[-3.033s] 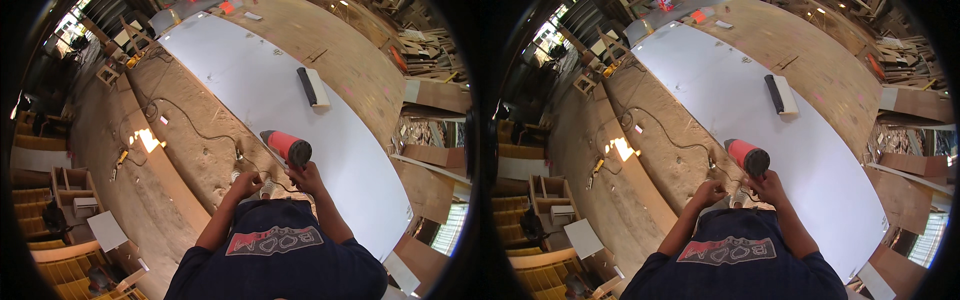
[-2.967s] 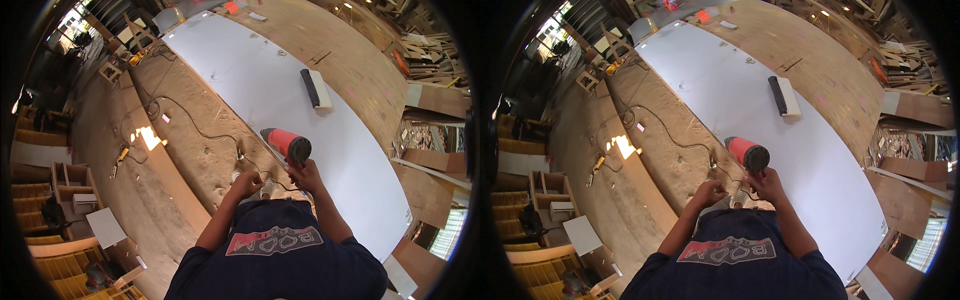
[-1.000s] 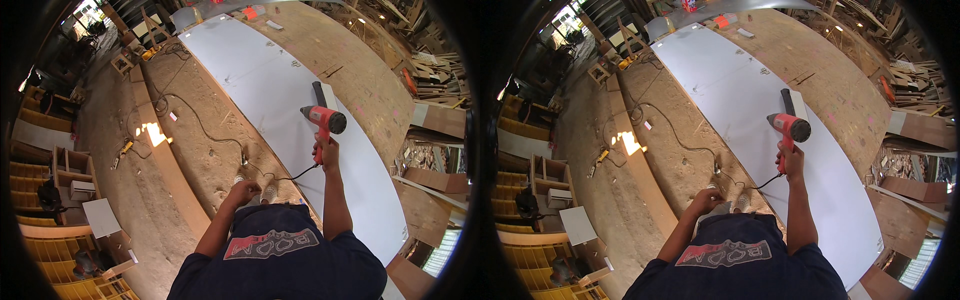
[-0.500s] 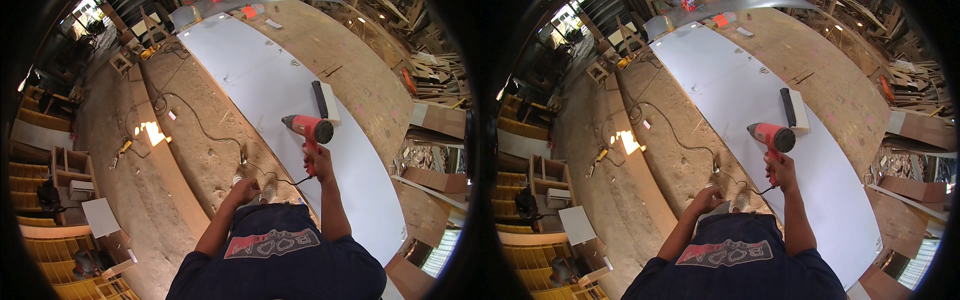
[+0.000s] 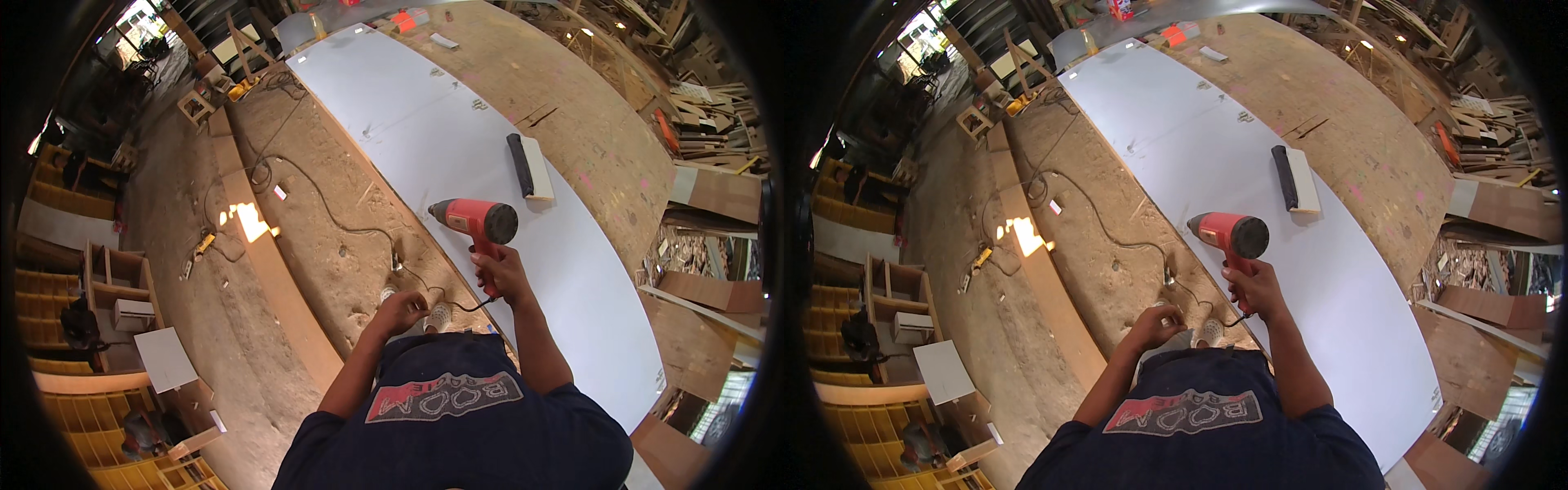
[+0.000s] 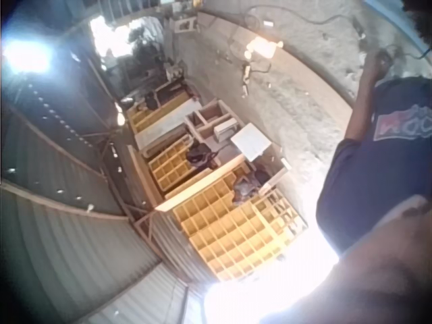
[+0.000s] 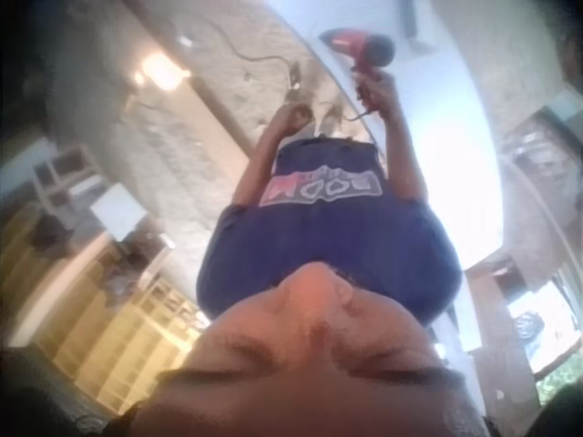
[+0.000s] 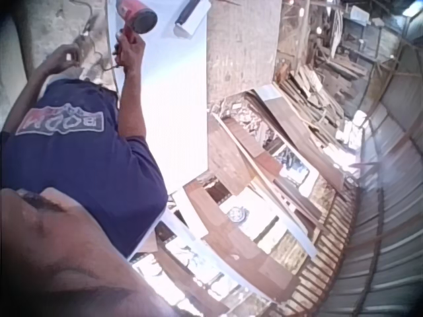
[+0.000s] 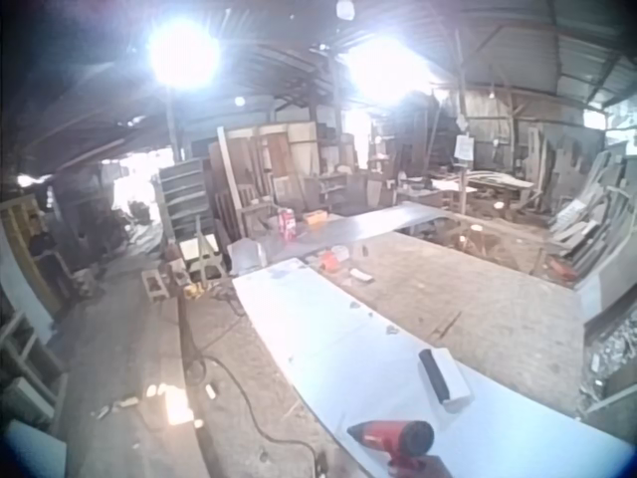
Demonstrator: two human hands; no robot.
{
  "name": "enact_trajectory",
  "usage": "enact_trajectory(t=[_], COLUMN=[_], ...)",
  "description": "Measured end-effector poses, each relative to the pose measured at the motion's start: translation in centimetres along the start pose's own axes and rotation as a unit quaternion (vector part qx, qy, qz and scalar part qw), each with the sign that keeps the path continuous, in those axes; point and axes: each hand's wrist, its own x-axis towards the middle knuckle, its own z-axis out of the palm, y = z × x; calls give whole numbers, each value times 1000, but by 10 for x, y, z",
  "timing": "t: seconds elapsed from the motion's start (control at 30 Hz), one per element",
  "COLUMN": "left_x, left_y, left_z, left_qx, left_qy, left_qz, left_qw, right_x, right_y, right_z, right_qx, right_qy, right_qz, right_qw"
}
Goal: The person applies a white veneer sheet to a wooden board, using a heat gun to activate the adhesive and a block to press the surface flat.
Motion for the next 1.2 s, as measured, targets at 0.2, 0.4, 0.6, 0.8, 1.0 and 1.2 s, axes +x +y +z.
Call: enact_trajectory(t=[0.2, 0.4, 0.6, 0.8, 1.0, 1.2], left_x=[0, -2, 0, 10, 19, 40], left_y=[2, -2, -3, -10, -33, -20], left_z=[-4, -7, -12, -18, -24, -53], left_qx=[33, 34, 26, 29, 16, -10], left_qy=[23, 53, 37, 26, 37, -19], left_qz=[-29, -37, -20, -21, 8, -12], left_qw=[999, 997, 999, 999, 999, 1000], right_x=[4, 16, 22, 34, 42, 41], right_y=[0, 3, -20, -25, -33, -37], right_z=[4, -11, -19, -29, -24, -15], right_qx=[6, 7, 4, 11, 8, 18], right_qy=[21, 113, 202, 237, 255, 269], right_qz=[-11, -43, -43, -54, -61, -53], right_qw=[1000, 993, 978, 970, 965, 961])
